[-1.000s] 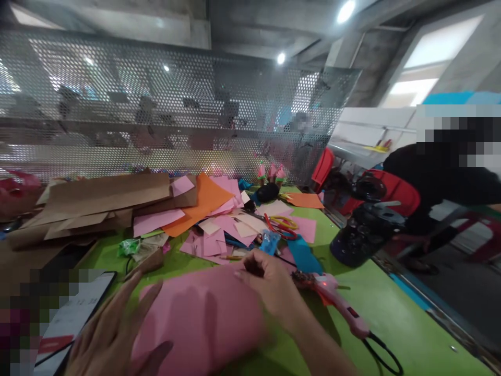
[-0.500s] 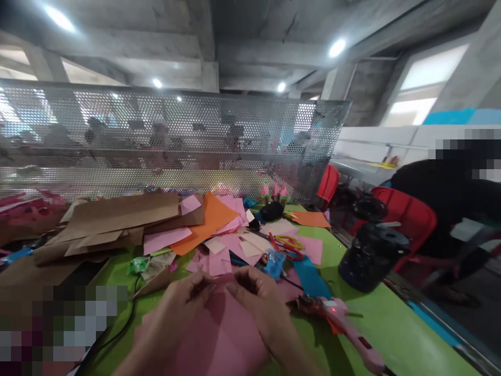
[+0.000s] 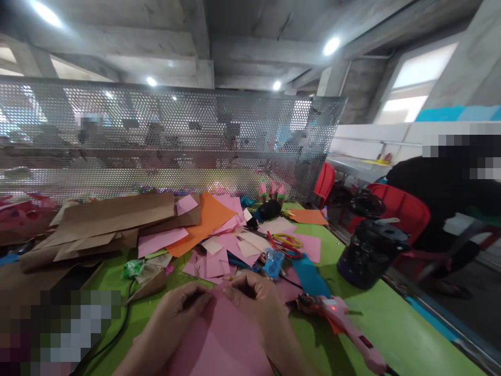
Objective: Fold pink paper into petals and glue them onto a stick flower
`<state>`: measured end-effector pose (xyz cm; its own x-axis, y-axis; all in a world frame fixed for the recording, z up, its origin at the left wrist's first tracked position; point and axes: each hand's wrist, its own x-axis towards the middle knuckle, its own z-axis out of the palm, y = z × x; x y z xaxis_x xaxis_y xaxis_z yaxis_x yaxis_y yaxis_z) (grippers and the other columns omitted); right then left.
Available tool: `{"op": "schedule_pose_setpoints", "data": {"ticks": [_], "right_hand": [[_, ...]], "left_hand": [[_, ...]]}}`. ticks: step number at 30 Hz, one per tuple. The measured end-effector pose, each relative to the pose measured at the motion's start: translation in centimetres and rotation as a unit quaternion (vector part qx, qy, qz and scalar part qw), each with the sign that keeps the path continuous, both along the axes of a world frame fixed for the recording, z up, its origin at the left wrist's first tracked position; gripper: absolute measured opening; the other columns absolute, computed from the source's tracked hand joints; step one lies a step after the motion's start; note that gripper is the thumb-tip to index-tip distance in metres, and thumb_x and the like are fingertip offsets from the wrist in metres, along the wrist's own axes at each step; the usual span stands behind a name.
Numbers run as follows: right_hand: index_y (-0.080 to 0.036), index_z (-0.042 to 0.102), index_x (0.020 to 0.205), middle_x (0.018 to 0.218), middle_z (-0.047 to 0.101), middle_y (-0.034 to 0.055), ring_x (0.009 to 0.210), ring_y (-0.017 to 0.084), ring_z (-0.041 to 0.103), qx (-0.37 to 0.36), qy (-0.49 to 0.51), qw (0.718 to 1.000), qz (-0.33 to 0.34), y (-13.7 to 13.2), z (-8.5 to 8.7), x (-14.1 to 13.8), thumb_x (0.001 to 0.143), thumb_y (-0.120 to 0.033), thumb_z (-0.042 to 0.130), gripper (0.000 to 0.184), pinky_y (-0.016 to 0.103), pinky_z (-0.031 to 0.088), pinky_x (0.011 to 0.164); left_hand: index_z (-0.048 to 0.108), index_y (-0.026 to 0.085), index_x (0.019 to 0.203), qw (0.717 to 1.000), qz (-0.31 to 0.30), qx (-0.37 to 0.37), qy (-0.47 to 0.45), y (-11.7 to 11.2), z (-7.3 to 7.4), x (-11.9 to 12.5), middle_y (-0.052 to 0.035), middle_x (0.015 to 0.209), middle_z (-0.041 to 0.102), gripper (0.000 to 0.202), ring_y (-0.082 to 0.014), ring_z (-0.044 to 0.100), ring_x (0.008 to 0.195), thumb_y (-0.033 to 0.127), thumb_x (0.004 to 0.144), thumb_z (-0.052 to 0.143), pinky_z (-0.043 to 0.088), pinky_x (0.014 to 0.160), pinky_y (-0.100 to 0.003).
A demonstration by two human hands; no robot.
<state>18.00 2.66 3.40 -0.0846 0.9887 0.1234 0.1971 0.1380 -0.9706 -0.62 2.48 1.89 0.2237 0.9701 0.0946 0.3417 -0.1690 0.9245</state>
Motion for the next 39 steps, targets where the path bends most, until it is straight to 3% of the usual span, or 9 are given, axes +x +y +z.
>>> {"op": "schedule_pose_setpoints", "data": {"ticks": [14, 24, 30, 34, 39], "right_hand": [[-0.017, 0.068, 0.075, 0.073, 0.063, 0.0016, 0.072, 0.019, 0.054, 0.003, -0.028, 1.0, -0.005, 0.0, 0.4, 0.0, 0.076, -0.042, 0.068, 0.025, 0.029, 0.04, 0.067], [-0.019, 0.069, 0.076, 0.067, 0.058, -0.0011, 0.063, 0.016, 0.05, 0.034, -0.02, 0.995, -0.089, 0.9, 1.4, 2.0, 0.071, -0.048, 0.07, 0.029, 0.026, 0.039, 0.057], [-0.022, 0.069, 0.074, 0.063, 0.06, -0.0018, 0.056, 0.016, 0.051, 0.031, 0.033, 0.988, -0.151, 1.6, 1.8, 3.4, 0.063, -0.05, 0.076, 0.031, 0.025, 0.039, 0.049], [-0.023, 0.07, 0.073, 0.065, 0.064, -0.0009, 0.058, 0.017, 0.055, 0.031, 0.068, 0.983, -0.169, 2.1, 1.4, 4.0, 0.059, -0.049, 0.079, 0.032, 0.026, 0.043, 0.049], [-0.024, 0.071, 0.077, 0.075, 0.07, 0.0005, 0.066, 0.018, 0.06, -0.006, 0.135, 0.972, -0.191, 1.9, 1.4, 3.5, 0.055, -0.051, 0.083, 0.037, 0.024, 0.047, 0.052]], "left_hand": [[0.068, 0.018, 0.077, 0.999, -0.003, -0.027, 0.018, 0.3, -0.5, -0.6, -0.0007, 0.074, 0.068, 0.027, -0.0183, 0.059, 0.071, 0.042, 0.084, 0.057, 0.037, 0.06, -0.024], [0.061, 0.017, 0.068, 0.996, -0.056, -0.047, 0.055, 1.1, 1.7, -5.9, 0.0041, 0.065, 0.056, 0.011, -0.0128, 0.049, 0.066, 0.025, 0.076, 0.062, 0.03, 0.056, -0.021], [0.062, 0.016, 0.078, 0.994, 0.001, -0.05, -0.093, 1.8, 1.4, -6.9, 0.0036, 0.07, 0.057, 0.022, -0.0119, 0.05, 0.066, 0.032, 0.07, 0.074, 0.035, 0.061, -0.022], [0.062, 0.016, 0.082, 0.971, 0.03, -0.067, -0.227, 2.3, 1.1, -6.4, 0.0026, 0.068, 0.059, 0.035, -0.0115, 0.052, 0.062, 0.04, 0.066, 0.081, 0.038, 0.059, -0.022], [0.062, 0.015, 0.074, 0.953, 0.04, -0.042, -0.297, 2.7, 0.7, -6.0, 0.0033, 0.067, 0.059, 0.037, -0.0096, 0.051, 0.062, 0.043, 0.063, 0.084, 0.038, 0.059, -0.019]]}}
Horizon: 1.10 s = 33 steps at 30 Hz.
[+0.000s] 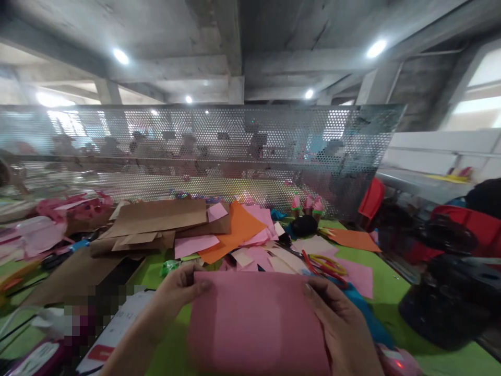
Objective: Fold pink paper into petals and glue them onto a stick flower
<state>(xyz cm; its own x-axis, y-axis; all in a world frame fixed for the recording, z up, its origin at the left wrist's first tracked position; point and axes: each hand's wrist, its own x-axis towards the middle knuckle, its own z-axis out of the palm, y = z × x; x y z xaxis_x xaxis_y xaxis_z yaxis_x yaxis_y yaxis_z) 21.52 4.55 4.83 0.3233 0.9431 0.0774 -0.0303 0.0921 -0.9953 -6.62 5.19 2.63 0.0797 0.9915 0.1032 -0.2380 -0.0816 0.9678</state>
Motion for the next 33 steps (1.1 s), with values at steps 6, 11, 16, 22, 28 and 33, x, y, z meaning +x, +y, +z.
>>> {"op": "schedule_pose_setpoints", "data": {"ticks": [6, 11, 16, 22, 28, 33], "right_hand": [[-0.023, 0.072, 0.073, 0.076, 0.072, 0.0016, 0.069, 0.021, 0.062, -0.022, -0.011, 0.999, -0.036, -0.1, 0.5, -0.3, 0.048, -0.049, 0.084, 0.037, 0.025, 0.051, 0.054], [-0.024, 0.071, 0.073, 0.074, 0.071, 0.001, 0.07, 0.021, 0.061, 0.011, -0.104, 0.994, -0.04, 0.2, 0.6, 0.2, 0.054, -0.05, 0.077, 0.033, 0.026, 0.049, 0.055], [-0.022, 0.068, 0.067, 0.059, 0.062, -0.0016, 0.057, 0.017, 0.054, 0.043, -0.214, 0.976, -0.006, 0.0, 0.7, 0.1, 0.06, -0.051, 0.07, 0.03, 0.025, 0.044, 0.05], [-0.021, 0.062, 0.072, 0.064, 0.065, 0.0001, 0.061, 0.019, 0.059, 0.035, -0.374, 0.92, 0.114, -1.8, -2.6, -0.5, 0.081, -0.046, 0.056, 0.027, 0.027, 0.043, 0.055], [-0.023, 0.056, 0.076, 0.072, 0.071, 0.0038, 0.068, 0.023, 0.066, -0.006, -0.518, 0.842, 0.15, -3.5, -4.7, -1.7, 0.089, -0.034, 0.047, 0.019, 0.029, 0.039, 0.059], [-0.022, 0.056, 0.082, 0.074, 0.072, 0.0045, 0.069, 0.023, 0.067, -0.008, -0.569, 0.808, 0.152, -3.8, -5.0, -2.0, 0.094, -0.03, 0.046, 0.018, 0.028, 0.033, 0.057]], "left_hand": [[0.06, 0.015, 0.067, 1.0, 0.019, 0.016, -0.015, 0.2, 0.1, 0.3, 0.0052, 0.06, 0.054, 0.036, -0.0076, 0.046, 0.057, 0.041, 0.062, 0.085, 0.034, 0.054, -0.018], [0.058, 0.016, 0.068, 0.999, 0.034, 0.016, -0.004, 0.4, -0.3, 0.5, 0.0038, 0.062, 0.055, 0.036, -0.0087, 0.048, 0.057, 0.042, 0.064, 0.083, 0.035, 0.055, -0.019], [0.055, 0.017, 0.069, 0.995, 0.056, 0.012, 0.08, -0.7, -0.8, 0.4, 0.0052, 0.06, 0.05, 0.028, -0.0092, 0.045, 0.055, 0.037, 0.071, 0.075, 0.032, 0.054, -0.02], [0.054, 0.02, 0.068, 0.95, 0.091, -0.008, 0.299, -5.0, -2.6, -0.7, 0.006, 0.06, 0.048, 0.015, -0.0132, 0.045, 0.059, 0.027, 0.077, 0.064, 0.028, 0.055, -0.023], [0.059, 0.02, 0.078, 0.796, 0.109, 0.019, 0.595, -8.0, -3.4, 0.0, -0.003, 0.087, 0.065, 0.01, -0.0234, 0.058, 0.091, 0.015, 0.084, 0.053, 0.036, 0.078, -0.033], [0.06, 0.021, 0.112, 0.702, 0.133, 0.09, 0.694, -8.7, -2.2, 1.3, -0.0062, 0.108, 0.063, 0.031, -0.025, 0.056, 0.104, 0.007, 0.087, 0.049, 0.04, 0.088, -0.038]]}}
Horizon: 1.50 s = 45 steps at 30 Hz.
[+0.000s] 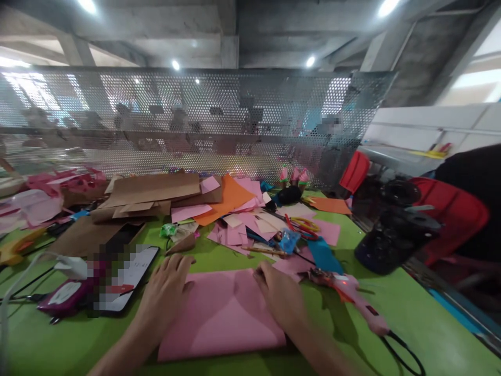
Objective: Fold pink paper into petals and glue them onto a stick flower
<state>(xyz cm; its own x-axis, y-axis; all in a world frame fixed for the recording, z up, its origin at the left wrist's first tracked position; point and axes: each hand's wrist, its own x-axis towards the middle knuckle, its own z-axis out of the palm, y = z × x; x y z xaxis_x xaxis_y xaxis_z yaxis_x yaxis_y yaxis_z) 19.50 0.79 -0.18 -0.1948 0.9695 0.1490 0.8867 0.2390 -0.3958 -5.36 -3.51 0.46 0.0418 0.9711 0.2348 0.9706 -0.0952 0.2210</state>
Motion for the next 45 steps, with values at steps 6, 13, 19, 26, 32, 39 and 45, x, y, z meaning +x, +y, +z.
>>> {"op": "schedule_pose_setpoints", "data": {"ticks": [6, 13, 19, 26, 32, 39, 45], "right_hand": [[-0.022, 0.054, 0.083, 0.074, 0.072, 0.0047, 0.069, 0.024, 0.068, 0.011, -0.048, 0.999, 0.004, 0.0, -0.1, 0.0, 0.097, -0.03, 0.044, 0.019, 0.028, 0.031, 0.056], [-0.023, 0.055, 0.083, 0.075, 0.073, 0.0042, 0.068, 0.023, 0.068, 0.026, -0.09, 0.996, -0.005, -0.2, 0.1, -0.2, 0.098, -0.03, 0.045, 0.019, 0.028, 0.028, 0.054], [-0.021, 0.058, 0.086, 0.08, 0.074, 0.0066, 0.072, 0.023, 0.068, 0.02, -0.093, 0.995, -0.012, 0.0, -0.1, -0.2, 0.096, -0.028, 0.049, 0.015, 0.028, 0.028, 0.055], [-0.021, 0.052, 0.127, 0.102, 0.072, 0.0079, 0.089, 0.025, 0.068, 0.06, -0.048, 0.997, -0.028, -1.6, 3.0, 1.0, 0.094, -0.03, 0.051, 0.034, 0.03, 0.045, 0.066], [-0.019, 0.05, 0.137, 0.125, 0.068, 0.0109, 0.117, 0.025, 0.06, 0.226, -0.051, 0.946, 0.226, -9.9, 0.9, -1.9, 0.096, -0.028, 0.047, 0.043, 0.04, 0.048, 0.099], [-0.01, 0.044, 0.144, 0.142, 0.056, 0.0085, 0.127, 0.025, 0.055, 0.239, -0.16, 0.911, 0.297, -12.9, -4.9, -3.4, 0.096, -0.023, 0.047, 0.049, 0.037, 0.05, 0.101], [-0.011, 0.035, 0.15, 0.151, 0.043, 0.0082, 0.136, 0.025, 0.045, 0.136, -0.189, 0.94, 0.251, -13.6, -3.2, 2.3, 0.091, -0.032, 0.055, 0.066, 0.038, 0.041, 0.11]], "left_hand": [[0.065, 0.02, 0.101, 0.987, -0.116, -0.102, 0.041, -0.6, -0.1, 1.2, -0.0062, 0.108, 0.066, 0.036, -0.0227, 0.06, 0.101, -0.001, 0.087, 0.039, 0.049, 0.084, -0.035], [0.053, 0.019, 0.135, 0.982, -0.189, 0.006, 0.019, -3.1, -4.2, 1.0, -0.0224, 0.143, 0.045, 0.063, -0.0429, 0.045, 0.129, 0.056, 0.084, 0.059, 0.048, 0.096, -0.054], [0.033, 0.044, 0.147, 0.97, -0.23, 0.063, 0.05, -3.7, -5.1, 0.2, -0.0167, 0.152, 0.035, 0.07, -0.0467, 0.038, 0.134, 0.072, 0.084, 0.044, 0.042, 0.098, -0.061], [0.032, 0.044, 0.148, 0.973, -0.217, 0.058, 0.044, -3.9, -4.8, 0.5, -0.0166, 0.152, 0.034, 0.072, -0.0473, 0.035, 0.136, 0.07, 0.083, 0.05, 0.039, 0.099, -0.061], [0.04, 0.043, 0.144, 0.978, -0.205, 0.037, 0.031, -3.8, -5.0, 0.5, -0.0113, 0.153, 0.037, 0.072, -0.0442, 0.034, 0.137, 0.049, 0.078, 0.068, 0.037, 0.103, -0.058], [0.038, 0.045, 0.145, 0.979, -0.198, 0.037, 0.041, -4.2, -4.9, 0.5, -0.0073, 0.157, 0.032, 0.082, -0.0392, 0.032, 0.14, 0.021, 0.072, 0.067, 0.034, 0.107, -0.053], [0.036, 0.043, 0.147, 0.974, -0.214, 0.055, 0.041, -4.1, -4.9, 0.3, -0.0113, 0.155, 0.033, 0.069, -0.0427, 0.033, 0.138, 0.066, 0.084, 0.052, 0.036, 0.102, -0.057]]}}
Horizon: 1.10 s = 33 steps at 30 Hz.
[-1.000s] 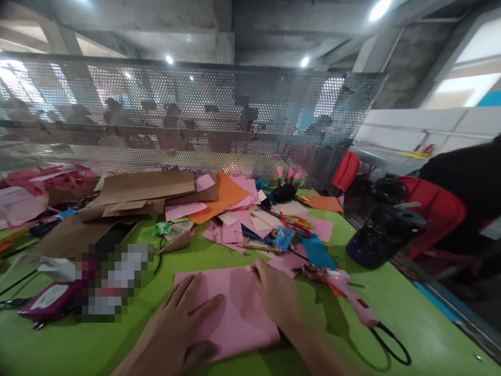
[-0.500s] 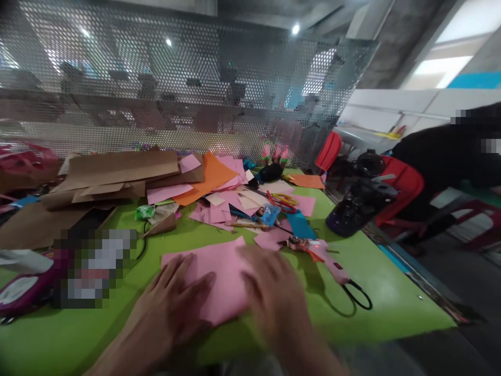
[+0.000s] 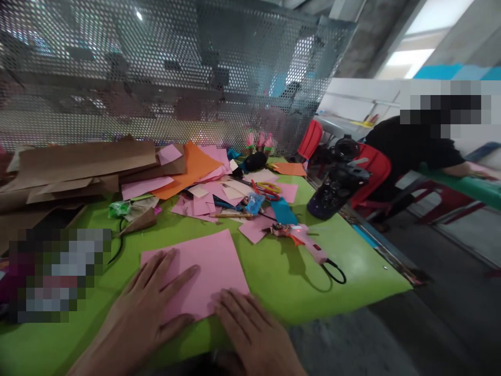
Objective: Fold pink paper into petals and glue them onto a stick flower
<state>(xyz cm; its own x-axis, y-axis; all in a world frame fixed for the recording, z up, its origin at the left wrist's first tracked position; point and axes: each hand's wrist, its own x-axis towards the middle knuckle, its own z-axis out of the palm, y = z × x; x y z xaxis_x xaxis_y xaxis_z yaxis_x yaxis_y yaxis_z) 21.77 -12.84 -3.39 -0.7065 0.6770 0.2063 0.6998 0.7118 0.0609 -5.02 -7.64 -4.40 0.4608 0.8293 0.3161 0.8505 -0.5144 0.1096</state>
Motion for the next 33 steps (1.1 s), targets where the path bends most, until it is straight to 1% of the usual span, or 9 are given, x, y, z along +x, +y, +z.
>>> {"op": "schedule_pose_setpoints", "data": {"ticks": [3, 6, 9, 13, 18, 22, 25, 30, 33], "right_hand": [[-0.017, 0.03, 0.152, 0.15, 0.046, 0.0048, 0.135, 0.022, 0.047, -0.003, 0.007, 0.999, -0.049, -0.8, 0.3, 2.5, 0.092, -0.023, 0.054, 0.065, 0.037, 0.033, 0.115], [-0.021, 0.034, 0.151, 0.144, 0.055, 0.0046, 0.128, 0.023, 0.055, -0.011, 0.042, 0.997, -0.059, -0.5, 1.1, 3.4, 0.092, -0.022, 0.055, 0.062, 0.038, 0.038, 0.109], [-0.024, 0.038, 0.149, 0.137, 0.061, 0.0063, 0.12, 0.023, 0.06, -0.043, 0.102, 0.99, -0.087, 1.5, 3.1, 2.2, 0.095, -0.022, 0.05, 0.056, 0.038, 0.047, 0.098], [-0.025, 0.035, 0.15, 0.147, 0.052, 0.0057, 0.133, 0.023, 0.047, -0.12, 0.126, 0.981, -0.08, 5.8, 5.3, -1.2, 0.099, -0.03, 0.047, 0.053, 0.041, 0.041, 0.108], [-0.033, 0.038, 0.148, 0.154, 0.041, 0.0004, 0.14, 0.028, 0.037, -0.167, 0.08, 0.981, -0.062, 9.8, 4.0, -2.5, 0.096, -0.047, 0.05, 0.056, 0.052, 0.029, 0.115], [-0.027, 0.051, 0.141, 0.146, 0.052, 0.007, 0.134, 0.03, 0.044, -0.171, 0.217, 0.95, -0.147, 10.4, 3.0, -0.7, 0.094, -0.041, 0.054, 0.049, 0.052, 0.032, 0.112], [-0.029, 0.064, 0.128, 0.138, 0.059, 0.0081, 0.13, 0.029, 0.048, -0.285, 0.433, 0.839, -0.165, 9.8, 3.7, -0.1, 0.094, -0.041, 0.054, 0.038, 0.048, 0.034, 0.109], [-0.024, 0.072, 0.117, 0.097, 0.072, 0.0062, 0.09, 0.018, 0.062, -0.512, 0.703, 0.481, -0.111, 8.5, 5.1, -1.3, 0.084, -0.044, 0.069, 0.039, 0.029, 0.048, 0.08], [-0.019, 0.071, 0.119, 0.076, 0.064, 0.0006, 0.065, 0.01, 0.053, -0.578, 0.73, 0.357, -0.071, 8.2, 4.9, -2.5, 0.082, -0.037, 0.074, 0.041, 0.022, 0.043, 0.063]], "left_hand": [[0.035, 0.043, 0.147, 1.0, -0.002, 0.001, 0.004, 0.1, 0.0, -0.1, -0.0102, 0.155, 0.033, 0.069, -0.0428, 0.033, 0.137, 0.067, 0.084, 0.05, 0.035, 0.102, -0.057], [0.034, 0.044, 0.147, 1.0, -0.002, 0.008, 0.01, 0.1, -0.1, -0.1, -0.0109, 0.155, 0.034, 0.069, -0.0426, 0.034, 0.137, 0.068, 0.085, 0.05, 0.036, 0.101, -0.056], [0.034, 0.044, 0.147, 0.999, -0.004, 0.03, 0.018, 0.2, -0.2, -0.1, -0.0116, 0.153, 0.036, 0.07, -0.0423, 0.036, 0.136, 0.07, 0.084, 0.048, 0.038, 0.1, -0.055], [0.033, 0.041, 0.148, 0.997, -0.008, 0.076, 0.031, 0.3, -0.5, -0.1, -0.0121, 0.149, 0.042, 0.074, -0.041, 0.04, 0.133, 0.072, 0.083, 0.048, 0.04, 0.099, -0.052], [0.035, 0.039, 0.148, 0.991, -0.017, 0.127, 0.035, 0.7, -0.9, -0.3, -0.0149, 0.147, 0.046, 0.078, -0.0415, 0.047, 0.128, 0.076, 0.08, 0.047, 0.043, 0.093, -0.051], [0.035, 0.038, 0.148, 0.99, -0.028, 0.134, 0.035, 1.1, -1.1, -0.3, -0.0147, 0.143, 0.051, 0.082, -0.0408, 0.052, 0.124, 0.076, 0.077, 0.052, 0.046, 0.09, -0.049], [0.029, 0.029, 0.152, 0.989, -0.034, 0.138, 0.027, 1.3, -0.4, -0.2, -0.0161, 0.147, 0.047, 0.086, -0.0389, 0.048, 0.13, 0.065, 0.08, 0.059, 0.045, 0.095, -0.048], [0.031, 0.025, 0.151, 0.987, -0.023, 0.138, -0.075, 2.4, 2.3, 0.1, -0.009, 0.149, 0.046, 0.07, -0.0347, 0.038, 0.138, 0.039, 0.088, 0.058, 0.037, 0.106, -0.054], [0.043, 0.03, 0.143, 0.982, -0.026, 0.026, -0.186, 3.3, 4.0, 1.1, -0.0043, 0.142, 0.055, 0.055, -0.0308, 0.046, 0.134, 0.034, 0.09, 0.056, 0.036, 0.108, -0.055]]}}
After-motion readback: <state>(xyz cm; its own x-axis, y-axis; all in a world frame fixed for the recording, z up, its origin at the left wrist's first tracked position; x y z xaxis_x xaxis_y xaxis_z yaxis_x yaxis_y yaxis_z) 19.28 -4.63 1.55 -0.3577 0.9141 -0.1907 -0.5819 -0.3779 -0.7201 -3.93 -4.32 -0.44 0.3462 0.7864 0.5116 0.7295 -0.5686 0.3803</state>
